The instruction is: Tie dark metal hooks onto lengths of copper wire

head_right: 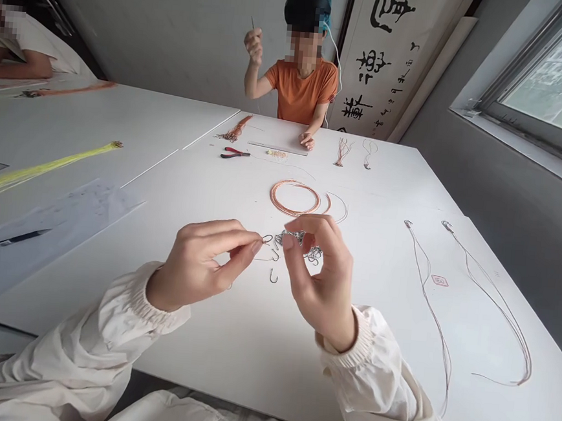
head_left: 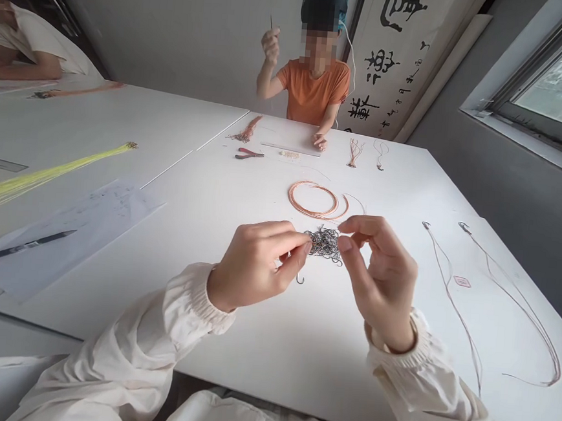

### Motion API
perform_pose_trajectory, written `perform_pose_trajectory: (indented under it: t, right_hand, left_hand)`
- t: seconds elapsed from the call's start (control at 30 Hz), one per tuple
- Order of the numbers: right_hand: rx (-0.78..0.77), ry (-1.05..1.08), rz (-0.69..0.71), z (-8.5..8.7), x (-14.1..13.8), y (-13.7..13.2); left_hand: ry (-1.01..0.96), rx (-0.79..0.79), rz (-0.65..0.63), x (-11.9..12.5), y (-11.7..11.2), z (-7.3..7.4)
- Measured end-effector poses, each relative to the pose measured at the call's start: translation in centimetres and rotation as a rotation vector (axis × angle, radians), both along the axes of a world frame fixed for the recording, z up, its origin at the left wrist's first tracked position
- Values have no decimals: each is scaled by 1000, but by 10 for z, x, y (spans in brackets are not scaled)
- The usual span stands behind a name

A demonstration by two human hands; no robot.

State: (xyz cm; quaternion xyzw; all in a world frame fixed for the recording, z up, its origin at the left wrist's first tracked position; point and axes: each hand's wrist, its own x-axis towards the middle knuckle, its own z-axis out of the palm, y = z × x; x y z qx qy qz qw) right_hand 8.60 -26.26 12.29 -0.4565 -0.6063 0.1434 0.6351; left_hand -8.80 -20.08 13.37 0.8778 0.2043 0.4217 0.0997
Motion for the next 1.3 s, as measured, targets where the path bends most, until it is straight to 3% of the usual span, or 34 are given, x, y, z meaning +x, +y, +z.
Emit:
perform_pose_trajectory:
  t: [0.1, 0.23, 0.4, 0.5, 0.7, 0.8, 1.0, 1.1, 1.3]
  right_hand:
    - [-117, -198, 164, 5, 13, 2]
    - [-227, -230, 355, 7, 20, 5]
    - [-255, -132, 551, 5, 27, 9]
    - [-298, -79, 567, 2, 28, 9]
    - [-448, 206, 733, -6, 20, 6]
    - [-412, 327, 691, -10, 12, 5]
    - [-314, 420, 568, -14, -1, 6]
    - [-280, 426, 521, -14, -5, 5]
    - [-197, 469, 454, -17, -14, 5]
  left_hand:
    - [145, -8, -92, -7, 7, 7]
    - [263, 20, -182, -13, 12, 15]
    - [348, 92, -215, -13, 12, 29]
    - [387, 129, -225, -13, 13, 36]
    - [383, 105, -278, -16, 17, 35]
    - [223, 70, -245, -15, 19, 30]
    - [-243, 114, 14, -10, 8, 17]
    - [-354, -36, 37, -7, -8, 9]
    - [-401, -477, -42, 4, -30, 1]
